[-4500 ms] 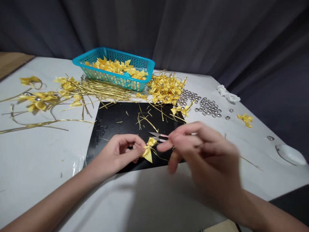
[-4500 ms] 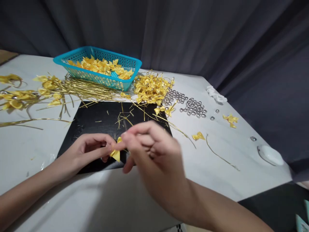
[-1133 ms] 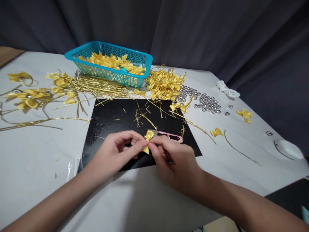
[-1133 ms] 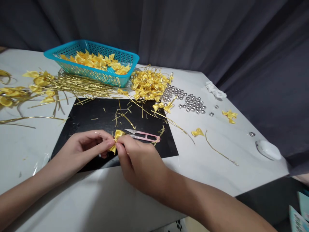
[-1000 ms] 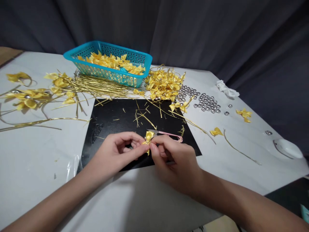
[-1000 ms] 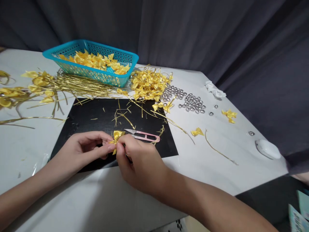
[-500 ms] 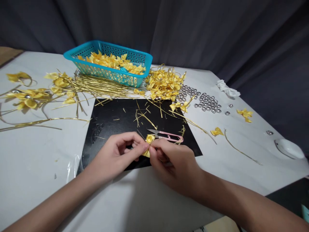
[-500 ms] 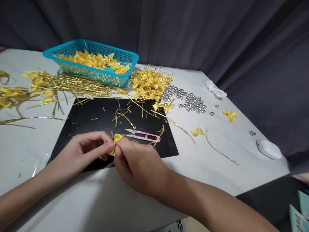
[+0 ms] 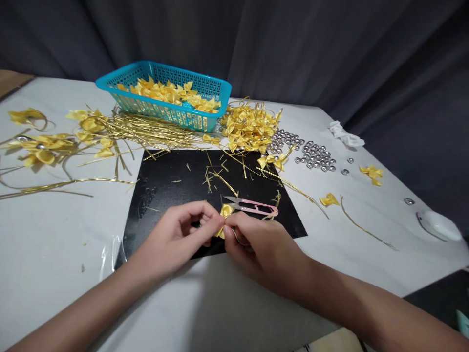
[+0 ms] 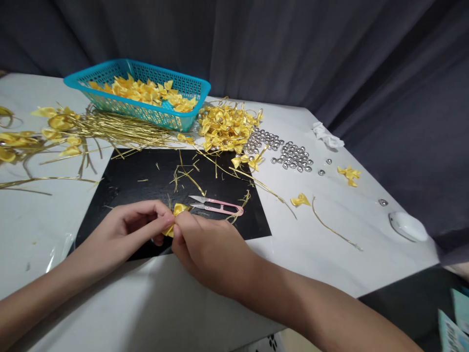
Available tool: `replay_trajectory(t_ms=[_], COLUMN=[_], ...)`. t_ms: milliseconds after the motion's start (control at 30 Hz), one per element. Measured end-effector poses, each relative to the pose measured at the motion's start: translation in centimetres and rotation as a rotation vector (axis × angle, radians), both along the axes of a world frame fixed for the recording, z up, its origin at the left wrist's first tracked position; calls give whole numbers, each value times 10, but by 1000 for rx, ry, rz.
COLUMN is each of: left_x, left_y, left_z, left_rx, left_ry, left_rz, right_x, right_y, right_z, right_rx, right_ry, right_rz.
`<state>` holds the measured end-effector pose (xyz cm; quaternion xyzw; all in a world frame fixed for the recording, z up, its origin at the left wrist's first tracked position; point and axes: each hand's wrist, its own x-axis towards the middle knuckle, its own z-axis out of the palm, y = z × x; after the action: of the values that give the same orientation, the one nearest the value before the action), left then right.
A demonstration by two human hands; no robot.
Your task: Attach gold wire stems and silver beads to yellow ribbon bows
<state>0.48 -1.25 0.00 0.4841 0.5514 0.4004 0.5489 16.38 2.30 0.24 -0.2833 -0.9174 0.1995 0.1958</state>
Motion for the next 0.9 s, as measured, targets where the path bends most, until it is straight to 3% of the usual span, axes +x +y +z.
replay_trajectory(t_ms=[333,567,800,900], left_x=[0,0,2,1], left_y=[-1,-2,-1,-1], left_z=[-1,-4,-3,-3], left_rx=[29,17,35,64], left_ry=[35,74,51,72], left_rz=[-23,-7,1,52], right_x=[2,1,1,1], right_y=[1,1,1,1], right_z=[-1,-2,-3,-2], right_rx=[194,251,115,-89], right_ry=[-104,-63,-68,-50], right_rz=[68,107,106,64])
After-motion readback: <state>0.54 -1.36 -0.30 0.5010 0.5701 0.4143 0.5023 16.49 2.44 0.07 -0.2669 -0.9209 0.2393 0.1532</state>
